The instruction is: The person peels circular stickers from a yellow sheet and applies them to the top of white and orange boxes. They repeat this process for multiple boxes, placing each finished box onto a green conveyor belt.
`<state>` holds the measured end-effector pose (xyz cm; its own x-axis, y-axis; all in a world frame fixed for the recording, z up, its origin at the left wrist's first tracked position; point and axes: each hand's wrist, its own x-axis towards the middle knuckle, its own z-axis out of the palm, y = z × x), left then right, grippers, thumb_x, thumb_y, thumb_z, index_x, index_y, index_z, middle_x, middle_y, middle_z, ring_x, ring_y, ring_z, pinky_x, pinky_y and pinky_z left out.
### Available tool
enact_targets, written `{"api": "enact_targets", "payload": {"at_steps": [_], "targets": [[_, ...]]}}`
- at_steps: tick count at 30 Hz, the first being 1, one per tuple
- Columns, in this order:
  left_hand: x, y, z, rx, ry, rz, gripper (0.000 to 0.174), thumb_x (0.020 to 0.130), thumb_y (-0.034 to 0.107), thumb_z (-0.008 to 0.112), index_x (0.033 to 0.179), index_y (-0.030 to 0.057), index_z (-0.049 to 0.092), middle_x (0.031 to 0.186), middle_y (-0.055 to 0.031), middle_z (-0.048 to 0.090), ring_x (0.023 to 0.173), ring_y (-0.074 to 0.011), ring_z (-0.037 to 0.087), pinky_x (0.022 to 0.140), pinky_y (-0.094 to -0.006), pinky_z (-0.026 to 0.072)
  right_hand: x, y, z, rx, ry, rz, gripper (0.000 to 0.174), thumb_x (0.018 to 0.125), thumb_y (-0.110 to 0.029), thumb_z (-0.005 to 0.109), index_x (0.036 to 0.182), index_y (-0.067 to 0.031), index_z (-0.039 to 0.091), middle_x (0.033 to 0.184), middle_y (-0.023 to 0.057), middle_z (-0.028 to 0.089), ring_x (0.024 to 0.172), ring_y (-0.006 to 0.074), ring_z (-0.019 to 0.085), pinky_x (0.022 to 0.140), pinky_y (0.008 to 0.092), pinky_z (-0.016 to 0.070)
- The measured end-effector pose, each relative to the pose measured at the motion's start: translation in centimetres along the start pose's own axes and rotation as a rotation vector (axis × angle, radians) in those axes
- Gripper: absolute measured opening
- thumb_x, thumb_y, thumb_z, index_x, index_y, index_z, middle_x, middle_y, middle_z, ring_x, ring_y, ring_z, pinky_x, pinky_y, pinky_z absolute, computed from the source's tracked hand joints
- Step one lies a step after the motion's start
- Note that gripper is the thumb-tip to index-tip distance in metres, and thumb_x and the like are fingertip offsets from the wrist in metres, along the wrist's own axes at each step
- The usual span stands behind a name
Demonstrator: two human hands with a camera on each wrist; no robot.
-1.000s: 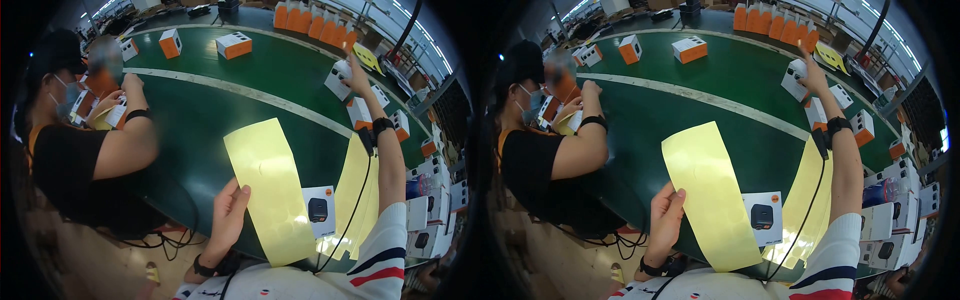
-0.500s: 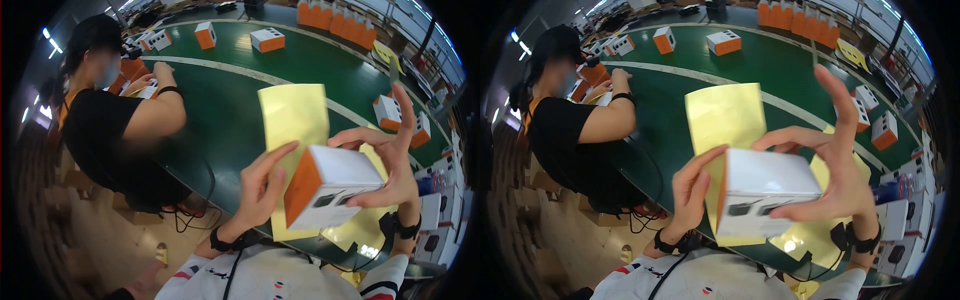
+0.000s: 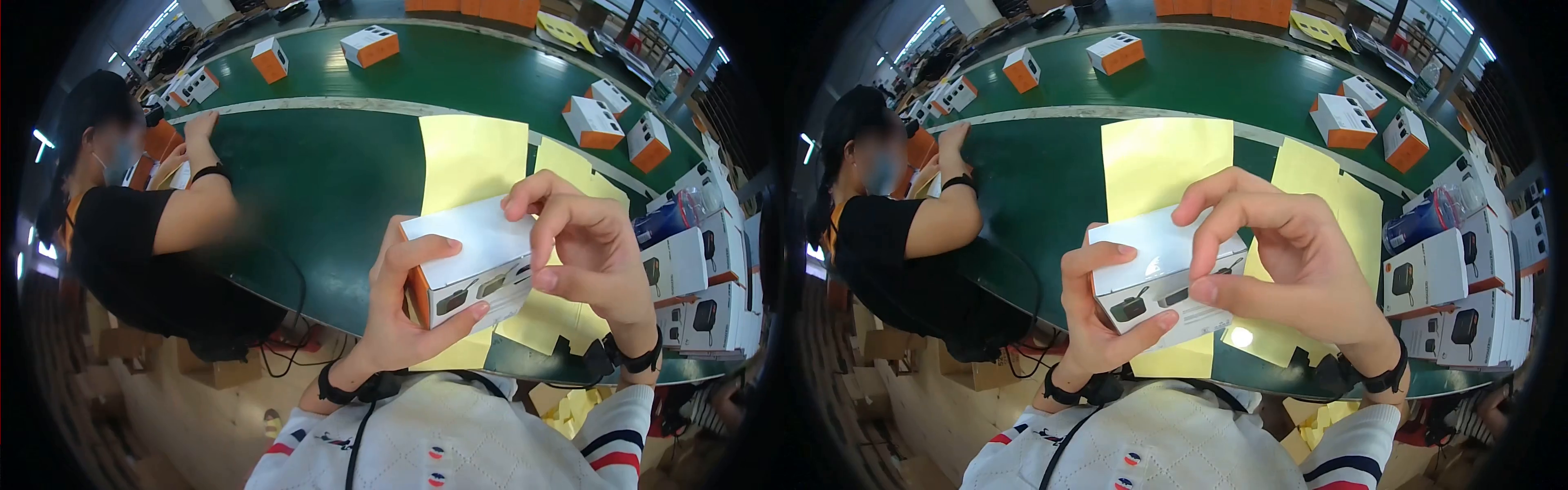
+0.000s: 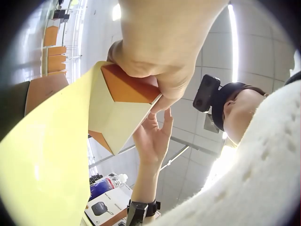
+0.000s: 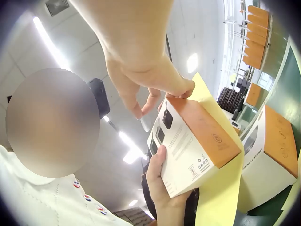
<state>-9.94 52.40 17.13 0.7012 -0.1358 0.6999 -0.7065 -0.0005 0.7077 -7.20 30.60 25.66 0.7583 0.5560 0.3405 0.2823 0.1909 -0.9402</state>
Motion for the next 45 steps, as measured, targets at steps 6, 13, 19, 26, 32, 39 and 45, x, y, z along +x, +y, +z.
{"api": "enact_targets", "payload": {"at_steps": [6,13,19,26,32,39,45], "targets": [[0.0,0.0,-0.6,0.013,-0.010,-0.024,0.065,0.069,0.004,0.084,0.124,0.0121,0.051,0.108,-0.0149,0.050,0.095,-0.0240,0.056,0.075,-0.0334,0.0479,0.6,-0.7,0.6,-0.088,0.008,0.108,0.013,0.068,0.002,0.075,0.077,-0.0047,0.069,0.117,0.0120,0.061,0.112,0.0198,0.053,0.100,0.0331,0.0344],[0.3,0.2,-1.1,0.063,-0.054,0.002,0.067,0.069,0.002,0.082,0.125,0.0101,0.047,0.110,-0.0154,0.049,0.096,-0.0229,0.056,0.076,-0.0326,0.0471,1.3,0.2,0.6,-0.136,0.016,0.083,0.013,0.072,0.007,0.071,0.079,-0.0037,0.070,0.113,0.0094,0.063,0.105,0.0170,0.056,0.096,0.0313,0.0386],[0.2,0.2,-1.6,0.078,-0.117,-0.024,0.069,0.071,0.000,0.079,0.126,0.0084,0.039,0.111,-0.0161,0.047,0.097,-0.0213,0.053,0.079,-0.0335,0.0451,2.1,0.7,1.0,-0.221,0.038,0.080,0.015,0.074,0.004,0.072,0.086,-0.0025,0.068,0.111,0.0086,0.063,0.105,0.0175,0.056,0.097,0.0308,0.0390],[0.7,-0.2,-2.3,-0.070,-0.044,-0.086,0.071,0.071,0.001,0.080,0.131,0.0076,0.044,0.111,-0.0128,0.050,0.099,-0.0205,0.056,0.079,-0.0322,0.0485,3.3,1.7,1.8,-0.919,-0.059,-0.520,0.031,0.076,-0.011,0.079,0.105,-0.0050,0.069,0.113,0.0126,0.064,0.102,0.0291,0.062,0.085,0.0380,0.0497],[0.8,-0.1,-3.0,-0.457,0.142,-0.473,0.070,0.083,0.003,0.073,0.142,0.0031,0.037,0.124,-0.0101,0.053,0.111,-0.0151,0.057,0.089,-0.0280,0.0490,5.3,3.7,0.7,-0.677,-0.162,-0.126,0.034,0.079,-0.018,0.079,0.109,-0.0035,0.070,0.107,0.0077,0.067,0.097,0.0238,0.064,0.082,0.0322,0.0505],[0.8,-3.6,-5.8,-0.186,0.460,-0.507,0.053,0.089,-0.010,0.062,0.139,-0.0052,0.046,0.135,-0.0133,0.053,0.119,-0.0149,0.053,0.096,-0.0259,0.0461,10.6,8.5,-6.4,-0.304,0.042,0.139,0.026,0.089,-0.019,0.071,0.112,-0.0070,0.070,0.102,-0.0012,0.065,0.093,0.0116,0.061,0.081,0.0262,0.0492],[1.3,-2.7,-7.9,-0.245,0.545,-0.492,0.061,0.088,-0.013,0.062,0.142,-0.0019,0.037,0.135,-0.0167,0.054,0.122,-0.0197,0.056,0.095,-0.0261,0.0507,18.1,17.0,-21.0,-0.340,0.713,0.451,0.050,0.093,-0.044,0.067,0.127,-0.0102,0.056,0.120,0.0063,0.058,0.110,0.0175,0.056,0.092,0.0350,0.0471]]}}
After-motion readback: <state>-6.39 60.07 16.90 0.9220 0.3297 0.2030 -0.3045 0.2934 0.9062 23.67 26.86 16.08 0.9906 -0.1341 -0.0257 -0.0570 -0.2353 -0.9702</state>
